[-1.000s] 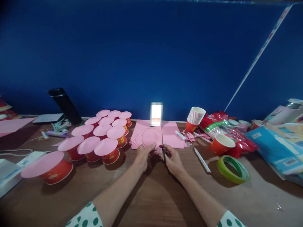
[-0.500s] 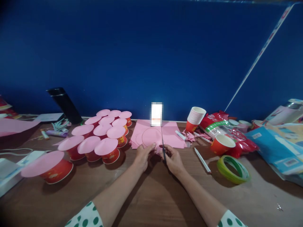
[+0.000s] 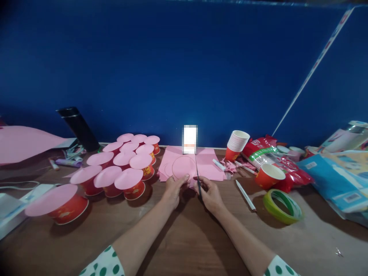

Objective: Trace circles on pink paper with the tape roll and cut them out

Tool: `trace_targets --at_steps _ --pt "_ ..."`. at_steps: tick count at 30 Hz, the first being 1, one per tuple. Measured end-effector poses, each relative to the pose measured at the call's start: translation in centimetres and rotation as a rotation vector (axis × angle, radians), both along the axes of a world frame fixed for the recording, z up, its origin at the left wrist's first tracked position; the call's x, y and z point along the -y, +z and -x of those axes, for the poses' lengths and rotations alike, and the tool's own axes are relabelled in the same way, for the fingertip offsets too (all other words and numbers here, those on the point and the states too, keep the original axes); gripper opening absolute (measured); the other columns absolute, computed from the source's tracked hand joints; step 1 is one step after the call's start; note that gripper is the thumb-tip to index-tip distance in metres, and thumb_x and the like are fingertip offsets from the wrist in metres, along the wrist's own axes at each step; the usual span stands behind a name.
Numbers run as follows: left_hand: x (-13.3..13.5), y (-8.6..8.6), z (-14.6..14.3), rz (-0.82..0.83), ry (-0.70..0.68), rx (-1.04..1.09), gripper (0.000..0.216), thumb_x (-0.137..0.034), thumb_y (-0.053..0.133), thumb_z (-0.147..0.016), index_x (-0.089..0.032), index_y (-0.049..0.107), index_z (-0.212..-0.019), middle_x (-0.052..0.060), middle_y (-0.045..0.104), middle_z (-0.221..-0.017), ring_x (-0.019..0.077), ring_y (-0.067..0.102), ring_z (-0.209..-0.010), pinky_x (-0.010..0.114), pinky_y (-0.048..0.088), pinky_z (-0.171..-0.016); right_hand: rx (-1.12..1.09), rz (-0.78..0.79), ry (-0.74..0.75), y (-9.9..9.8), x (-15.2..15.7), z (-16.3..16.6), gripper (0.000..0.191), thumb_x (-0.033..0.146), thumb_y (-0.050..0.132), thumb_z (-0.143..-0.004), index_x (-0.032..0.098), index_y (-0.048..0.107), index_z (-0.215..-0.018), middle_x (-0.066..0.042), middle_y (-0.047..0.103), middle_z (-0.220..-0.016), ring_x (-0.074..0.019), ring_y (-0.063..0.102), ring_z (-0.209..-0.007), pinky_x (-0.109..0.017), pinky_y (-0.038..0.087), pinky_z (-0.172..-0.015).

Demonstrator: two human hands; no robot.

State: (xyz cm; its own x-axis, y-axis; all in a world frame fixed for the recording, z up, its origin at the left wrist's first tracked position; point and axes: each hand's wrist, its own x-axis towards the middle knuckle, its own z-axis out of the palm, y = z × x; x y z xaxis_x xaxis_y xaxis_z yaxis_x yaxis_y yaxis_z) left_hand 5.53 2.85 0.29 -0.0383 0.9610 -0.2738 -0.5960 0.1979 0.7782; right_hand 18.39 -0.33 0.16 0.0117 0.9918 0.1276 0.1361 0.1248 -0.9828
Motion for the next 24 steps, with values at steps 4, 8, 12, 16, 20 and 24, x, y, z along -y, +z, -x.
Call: trace_targets --at_steps 4,8,12,16,20,24 --pt "0.00 0.00 -0.03 0.006 0.006 0.000 0.036 -0.022 0.082 -0.052 -0.013 0.052 -0.070 0.001 0.063 -0.058 0.0123 0.062 -0.053 0.021 0.054 -0.052 -0.007 -0.009 0.007 0.02 -0.04 -0.06 0.041 0.043 0.062 -0.075 0.014 0.060 -0.104 0.002 0.053 -0.062 -0.0108 0.048 -0.053 -0.022 0.041 -0.048" --pt "0.02 0.07 -0.04 0.010 0.009 0.003 0.036 -0.022 0.082 -0.051 -0.013 0.052 -0.069 0.001 0.063 -0.057 0.0122 0.061 -0.051 0.021 0.053 -0.050 0.003 -0.010 0.005 0.01 -0.03 -0.08 0.040 0.042 0.062 -0.075 0.015 0.061 -0.105 0.003 0.052 -0.060 -0.0107 0.047 -0.051 -0.022 0.039 -0.047" --pt "0.03 0.13 -0.05 0.019 0.001 0.011 0.038 -0.023 0.083 -0.050 -0.013 0.052 -0.069 0.000 0.062 -0.056 0.0126 0.061 -0.050 0.021 0.053 -0.049 0.020 -0.012 -0.002 0.10 0.09 -0.05 0.040 0.044 0.062 -0.075 0.015 0.061 -0.104 0.001 0.055 -0.062 -0.0118 0.049 -0.052 -0.023 0.041 -0.048" --pt "-0.03 0.05 -0.11 0.020 0.015 0.013 0.039 -0.022 0.083 -0.050 -0.013 0.052 -0.072 0.000 0.062 -0.057 0.0126 0.061 -0.050 0.022 0.053 -0.049 0.034 -0.013 -0.013 0.39 0.23 0.00 0.042 0.046 0.062 -0.073 0.015 0.063 -0.101 0.001 0.056 -0.062 -0.0132 0.050 -0.054 -0.024 0.042 -0.049" --pt "-0.08 0.10 -0.09 0.018 0.024 0.011 0.038 -0.022 0.082 -0.051 -0.013 0.053 -0.073 -0.001 0.062 -0.057 0.0113 0.061 -0.049 0.021 0.053 -0.049 0.029 0.001 -0.019 0.42 0.24 -0.04 0.041 0.045 0.064 -0.073 0.015 0.063 -0.101 0.002 0.054 -0.059 -0.0122 0.048 -0.052 -0.023 0.040 -0.048" --pt "-0.07 0.19 -0.02 0.024 0.017 -0.001 0.038 -0.022 0.083 -0.051 -0.013 0.053 -0.072 -0.001 0.062 -0.056 0.0108 0.060 -0.049 0.020 0.053 -0.049 -0.005 0.009 -0.006 0.15 0.14 -0.11 0.041 0.043 0.066 -0.072 0.016 0.063 -0.103 0.002 0.054 -0.059 -0.0118 0.048 -0.052 -0.023 0.040 -0.048"
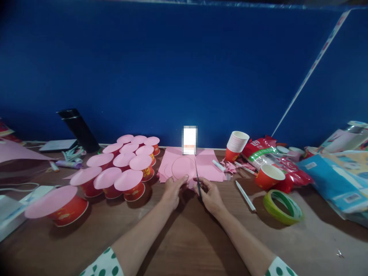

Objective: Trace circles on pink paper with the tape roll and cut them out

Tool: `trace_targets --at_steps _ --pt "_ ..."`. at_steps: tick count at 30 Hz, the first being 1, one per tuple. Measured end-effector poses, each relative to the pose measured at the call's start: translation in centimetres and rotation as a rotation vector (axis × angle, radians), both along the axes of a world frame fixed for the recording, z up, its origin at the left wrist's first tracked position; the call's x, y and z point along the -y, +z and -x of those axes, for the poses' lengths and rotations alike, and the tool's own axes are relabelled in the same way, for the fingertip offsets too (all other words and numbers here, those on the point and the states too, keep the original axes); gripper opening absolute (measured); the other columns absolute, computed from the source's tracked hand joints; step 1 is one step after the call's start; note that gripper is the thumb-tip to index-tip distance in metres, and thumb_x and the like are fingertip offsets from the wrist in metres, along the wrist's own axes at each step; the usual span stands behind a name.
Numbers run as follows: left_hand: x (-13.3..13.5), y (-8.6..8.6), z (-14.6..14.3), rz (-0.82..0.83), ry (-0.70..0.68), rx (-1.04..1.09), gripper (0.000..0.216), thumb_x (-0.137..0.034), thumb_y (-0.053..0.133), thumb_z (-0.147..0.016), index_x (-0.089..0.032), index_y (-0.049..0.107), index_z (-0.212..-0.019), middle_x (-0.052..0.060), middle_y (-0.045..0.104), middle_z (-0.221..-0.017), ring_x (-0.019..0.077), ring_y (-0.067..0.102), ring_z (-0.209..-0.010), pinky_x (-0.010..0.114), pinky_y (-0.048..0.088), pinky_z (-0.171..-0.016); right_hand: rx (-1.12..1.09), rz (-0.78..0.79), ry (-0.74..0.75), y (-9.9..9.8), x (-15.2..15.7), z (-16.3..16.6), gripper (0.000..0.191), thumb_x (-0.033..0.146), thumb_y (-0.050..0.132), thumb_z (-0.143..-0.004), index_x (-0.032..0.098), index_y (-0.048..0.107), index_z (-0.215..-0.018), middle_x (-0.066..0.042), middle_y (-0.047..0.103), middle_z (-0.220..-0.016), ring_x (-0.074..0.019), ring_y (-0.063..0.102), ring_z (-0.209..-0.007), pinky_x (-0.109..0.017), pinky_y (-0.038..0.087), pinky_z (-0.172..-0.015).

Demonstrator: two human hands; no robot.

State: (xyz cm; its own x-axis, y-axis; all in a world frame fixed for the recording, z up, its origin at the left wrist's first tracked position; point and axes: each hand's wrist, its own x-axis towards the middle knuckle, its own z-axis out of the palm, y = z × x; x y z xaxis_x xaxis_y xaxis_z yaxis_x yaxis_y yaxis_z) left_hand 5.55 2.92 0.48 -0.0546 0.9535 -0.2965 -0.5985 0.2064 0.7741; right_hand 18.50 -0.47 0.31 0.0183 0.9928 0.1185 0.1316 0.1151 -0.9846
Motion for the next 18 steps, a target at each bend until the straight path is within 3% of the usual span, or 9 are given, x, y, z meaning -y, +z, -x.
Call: trace_targets --at_steps 18 --pt "0.10 0.04 -0.02 -0.010 -0.017 -0.042 0.041 -0.024 0.085 -0.045 -0.012 0.055 -0.070 -0.001 0.062 -0.055 0.0125 0.060 -0.048 0.022 0.052 -0.047 -0.040 0.004 0.009 -0.34 -0.18 -0.31 0.041 0.044 0.066 -0.072 0.017 0.063 -0.103 0.001 0.058 -0.066 -0.0122 0.051 -0.055 -0.023 0.042 -0.051"
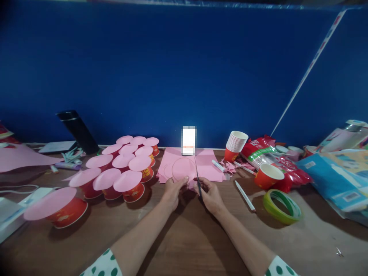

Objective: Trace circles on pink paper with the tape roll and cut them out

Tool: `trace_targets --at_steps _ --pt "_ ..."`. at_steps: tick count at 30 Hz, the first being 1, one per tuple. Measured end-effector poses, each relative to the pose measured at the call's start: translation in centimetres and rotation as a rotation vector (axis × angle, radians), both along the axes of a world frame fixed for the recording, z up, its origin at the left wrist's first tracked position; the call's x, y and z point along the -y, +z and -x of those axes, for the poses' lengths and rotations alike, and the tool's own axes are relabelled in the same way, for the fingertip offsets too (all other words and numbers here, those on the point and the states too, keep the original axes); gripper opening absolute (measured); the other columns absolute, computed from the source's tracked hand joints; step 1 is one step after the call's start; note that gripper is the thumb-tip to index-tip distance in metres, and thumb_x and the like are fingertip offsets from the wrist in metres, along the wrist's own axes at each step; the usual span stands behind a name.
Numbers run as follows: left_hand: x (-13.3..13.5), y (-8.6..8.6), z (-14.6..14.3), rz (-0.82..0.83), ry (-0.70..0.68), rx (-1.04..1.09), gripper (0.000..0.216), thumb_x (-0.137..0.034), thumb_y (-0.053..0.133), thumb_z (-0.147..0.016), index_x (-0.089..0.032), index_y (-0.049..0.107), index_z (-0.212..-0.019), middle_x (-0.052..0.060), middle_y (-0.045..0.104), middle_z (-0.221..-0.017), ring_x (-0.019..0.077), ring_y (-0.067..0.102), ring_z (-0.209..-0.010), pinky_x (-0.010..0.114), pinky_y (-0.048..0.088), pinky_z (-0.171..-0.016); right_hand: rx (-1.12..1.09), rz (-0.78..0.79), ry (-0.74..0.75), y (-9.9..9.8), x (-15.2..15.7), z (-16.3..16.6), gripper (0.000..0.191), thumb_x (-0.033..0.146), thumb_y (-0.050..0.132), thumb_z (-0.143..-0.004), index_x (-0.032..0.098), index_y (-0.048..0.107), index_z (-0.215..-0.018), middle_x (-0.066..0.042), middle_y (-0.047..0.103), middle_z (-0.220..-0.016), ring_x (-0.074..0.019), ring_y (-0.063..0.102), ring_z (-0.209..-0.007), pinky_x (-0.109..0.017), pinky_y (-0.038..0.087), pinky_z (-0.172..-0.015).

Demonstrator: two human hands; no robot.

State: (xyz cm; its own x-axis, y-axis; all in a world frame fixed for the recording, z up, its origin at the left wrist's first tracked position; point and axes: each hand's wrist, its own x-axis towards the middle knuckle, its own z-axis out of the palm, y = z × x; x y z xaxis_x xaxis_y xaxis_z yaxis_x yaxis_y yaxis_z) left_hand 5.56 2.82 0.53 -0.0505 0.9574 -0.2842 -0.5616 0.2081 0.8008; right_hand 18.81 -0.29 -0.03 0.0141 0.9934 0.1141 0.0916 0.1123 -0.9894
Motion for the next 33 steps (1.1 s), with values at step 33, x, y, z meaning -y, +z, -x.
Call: trace_targets --at_steps 33 --pt "-0.08 -0.25 0.07 -0.012 -0.035 -0.058 0.040 -0.025 0.083 -0.050 -0.013 0.054 -0.074 -0.001 0.063 -0.056 0.0106 0.059 -0.048 0.020 0.051 -0.048 -0.018 -0.006 0.000 0.37 0.08 -0.08 0.039 0.042 0.067 -0.071 0.017 0.063 -0.100 0.002 0.054 -0.061 -0.0112 0.049 -0.053 -0.022 0.042 -0.049"
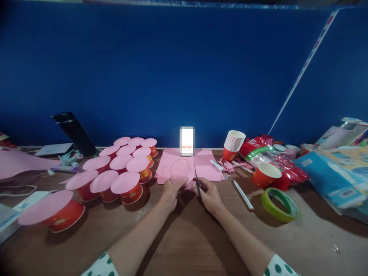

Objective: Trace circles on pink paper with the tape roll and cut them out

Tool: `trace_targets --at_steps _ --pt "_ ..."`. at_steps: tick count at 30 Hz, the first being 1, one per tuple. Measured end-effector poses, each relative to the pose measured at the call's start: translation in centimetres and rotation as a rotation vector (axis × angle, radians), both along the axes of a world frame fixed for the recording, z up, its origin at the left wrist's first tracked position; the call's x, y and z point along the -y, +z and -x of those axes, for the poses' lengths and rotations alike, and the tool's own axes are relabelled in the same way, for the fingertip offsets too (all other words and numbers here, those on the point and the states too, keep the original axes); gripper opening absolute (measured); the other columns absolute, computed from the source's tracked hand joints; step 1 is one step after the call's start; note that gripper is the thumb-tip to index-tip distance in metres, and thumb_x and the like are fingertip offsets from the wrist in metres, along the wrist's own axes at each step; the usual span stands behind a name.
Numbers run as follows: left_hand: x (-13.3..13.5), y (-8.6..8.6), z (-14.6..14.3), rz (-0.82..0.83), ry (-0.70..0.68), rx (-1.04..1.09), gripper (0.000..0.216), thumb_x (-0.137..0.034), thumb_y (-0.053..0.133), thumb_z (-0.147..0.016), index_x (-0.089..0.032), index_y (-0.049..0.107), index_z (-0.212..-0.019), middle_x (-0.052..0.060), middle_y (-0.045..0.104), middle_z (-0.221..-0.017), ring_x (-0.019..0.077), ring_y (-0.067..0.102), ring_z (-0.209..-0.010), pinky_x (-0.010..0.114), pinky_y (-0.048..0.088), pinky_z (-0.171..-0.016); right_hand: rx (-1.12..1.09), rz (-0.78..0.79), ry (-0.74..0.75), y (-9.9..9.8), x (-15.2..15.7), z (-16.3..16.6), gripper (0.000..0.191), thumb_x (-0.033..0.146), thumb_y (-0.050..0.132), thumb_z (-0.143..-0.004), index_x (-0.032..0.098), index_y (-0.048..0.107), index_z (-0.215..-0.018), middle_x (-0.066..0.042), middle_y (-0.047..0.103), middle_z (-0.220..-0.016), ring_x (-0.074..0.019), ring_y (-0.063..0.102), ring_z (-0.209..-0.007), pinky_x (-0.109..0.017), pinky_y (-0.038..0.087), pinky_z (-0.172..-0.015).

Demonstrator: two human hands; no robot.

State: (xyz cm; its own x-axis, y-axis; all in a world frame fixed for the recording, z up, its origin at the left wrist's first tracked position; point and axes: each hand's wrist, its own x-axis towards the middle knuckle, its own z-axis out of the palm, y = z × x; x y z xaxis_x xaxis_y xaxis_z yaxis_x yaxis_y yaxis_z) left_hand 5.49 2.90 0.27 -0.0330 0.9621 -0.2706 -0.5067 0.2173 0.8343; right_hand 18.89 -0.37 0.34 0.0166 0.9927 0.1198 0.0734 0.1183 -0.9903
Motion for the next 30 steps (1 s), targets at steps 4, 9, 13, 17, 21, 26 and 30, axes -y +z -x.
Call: trace_targets --at_steps 4,9,13,17,21,26,30 --pt "-0.01 0.11 0.10 -0.014 -0.007 -0.017 0.038 -0.025 0.082 -0.051 -0.012 0.055 -0.075 -0.001 0.064 -0.057 0.0108 0.060 -0.050 0.020 0.051 -0.048 0.006 -0.011 -0.005 -0.05 -0.03 -0.07 0.041 0.044 0.067 -0.070 0.016 0.064 -0.100 0.002 0.055 -0.062 -0.0112 0.049 -0.053 -0.022 0.042 -0.049" --pt "0.06 0.35 0.14 -0.012 -0.014 -0.008 0.039 -0.025 0.082 -0.050 -0.011 0.057 -0.077 0.000 0.064 -0.059 0.0108 0.060 -0.050 0.021 0.052 -0.048 0.005 -0.012 -0.002 0.20 -0.05 -0.08 0.041 0.042 0.068 -0.069 0.015 0.064 -0.100 0.003 0.053 -0.059 -0.0106 0.047 -0.052 -0.021 0.039 -0.046" --pt "0.11 0.39 0.11 -0.003 -0.002 -0.018 0.040 -0.026 0.083 -0.049 -0.011 0.057 -0.075 0.000 0.064 -0.058 0.0112 0.060 -0.050 0.021 0.052 -0.048 0.002 -0.010 0.000 0.31 -0.12 -0.06 0.039 0.041 0.067 -0.071 0.015 0.064 -0.099 0.003 0.052 -0.058 -0.0104 0.046 -0.051 -0.021 0.038 -0.047" --pt "0.04 0.18 0.08 -0.010 -0.001 -0.023 0.039 -0.026 0.082 -0.050 -0.012 0.056 -0.075 0.000 0.064 -0.059 0.0109 0.060 -0.050 0.020 0.051 -0.047 0.012 -0.020 0.002 0.35 -0.06 -0.05 0.038 0.039 0.067 -0.071 0.014 0.064 -0.100 0.003 0.051 -0.059 -0.0105 0.045 -0.052 -0.021 0.038 -0.047" --pt "-0.04 0.01 0.10 -0.008 -0.002 -0.016 0.040 -0.026 0.082 -0.050 -0.012 0.055 -0.075 -0.001 0.064 -0.059 0.0111 0.061 -0.051 0.021 0.052 -0.049 0.018 -0.036 -0.002 0.35 0.02 -0.06 0.038 0.039 0.066 -0.071 0.014 0.064 -0.100 0.002 0.052 -0.059 -0.0101 0.045 -0.052 -0.021 0.038 -0.047" --pt "0.02 0.27 0.11 0.003 0.009 -0.013 0.040 -0.025 0.082 -0.050 -0.013 0.054 -0.075 -0.001 0.063 -0.058 0.0109 0.060 -0.050 0.021 0.052 -0.049 0.041 -0.031 -0.010 0.31 0.03 -0.13 0.038 0.040 0.065 -0.072 0.014 0.064 -0.101 0.002 0.052 -0.060 -0.0107 0.046 -0.052 -0.021 0.039 -0.047" --pt "0.02 0.42 0.04 0.012 0.018 -0.005 0.040 -0.025 0.082 -0.050 -0.013 0.053 -0.074 -0.001 0.062 -0.057 0.0104 0.059 -0.048 0.021 0.052 -0.047 0.073 -0.030 -0.016 0.33 0.05 -0.17 0.039 0.041 0.066 -0.071 0.015 0.065 -0.100 0.002 0.053 -0.059 -0.0114 0.047 -0.053 -0.022 0.039 -0.047"
